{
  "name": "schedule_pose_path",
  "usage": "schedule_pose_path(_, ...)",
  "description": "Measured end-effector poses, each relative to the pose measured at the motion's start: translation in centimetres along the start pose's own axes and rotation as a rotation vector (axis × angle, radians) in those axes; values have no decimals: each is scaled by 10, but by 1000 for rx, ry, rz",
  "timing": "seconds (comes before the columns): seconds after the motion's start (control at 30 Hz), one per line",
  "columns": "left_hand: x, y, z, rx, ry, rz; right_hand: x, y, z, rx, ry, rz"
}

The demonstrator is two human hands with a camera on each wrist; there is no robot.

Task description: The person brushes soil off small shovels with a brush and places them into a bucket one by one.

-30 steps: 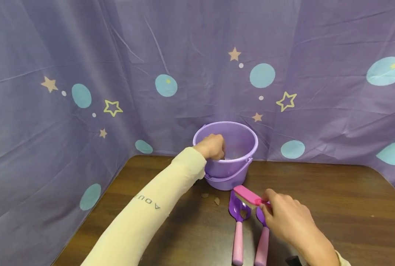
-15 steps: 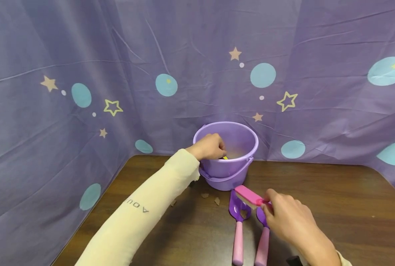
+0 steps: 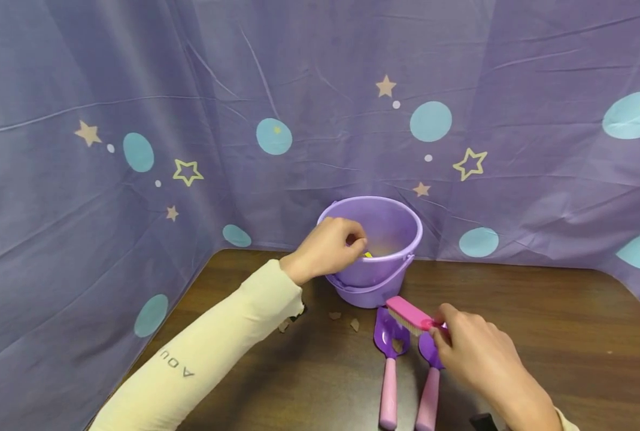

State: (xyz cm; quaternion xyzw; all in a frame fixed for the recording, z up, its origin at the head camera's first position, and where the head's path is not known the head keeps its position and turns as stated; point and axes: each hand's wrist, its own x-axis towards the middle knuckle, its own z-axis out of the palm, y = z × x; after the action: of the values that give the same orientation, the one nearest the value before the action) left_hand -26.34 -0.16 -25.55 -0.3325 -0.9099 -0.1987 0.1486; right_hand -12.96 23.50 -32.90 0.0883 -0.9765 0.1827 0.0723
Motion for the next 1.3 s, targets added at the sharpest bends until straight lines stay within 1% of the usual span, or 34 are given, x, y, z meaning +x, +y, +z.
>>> schedule_pose_path(0.13,-14,8,-6,-34,25,4,0,0,-1,2,5,3)
schedule_pose_path(0.23,-23,15,-10,-54,33,19,0,1,-2,3,8,1)
schedule_pose_path(0.33,-33,21,-11,-58,37,49,0,1,-2,5,11,1)
schedule_pose_path(0.43,-46,25,-7,-58,47,68,-1,2,-3,-2,21,2)
schedule_pose_path(0.5,-55,26,-3,-81,55,70,-1,2,-3,-4,26,1)
schedule_pose_path(0.6,-69,26,4,-113,64,54,-1,2,-5,-6,33,-1)
schedule_pose_path(0.73,-87,26,15,-143,53,21,-1,2,-8,-10,38,-2)
schedule_pose_path(0.9,-103,26,33,-150,30,0,-2,2,-10,-9,39,5)
schedule_pose_path(1.0,-110,28,46,-142,8,-3,-3,3,-11,-6,47,5)
schedule_pose_path(1.13,-119,32,64,-140,-43,-7,-3,4,-12,-4,57,3)
schedule_pose_path(1.3,-128,41,80,-119,-109,-40,-4,5,-15,-2,60,10)
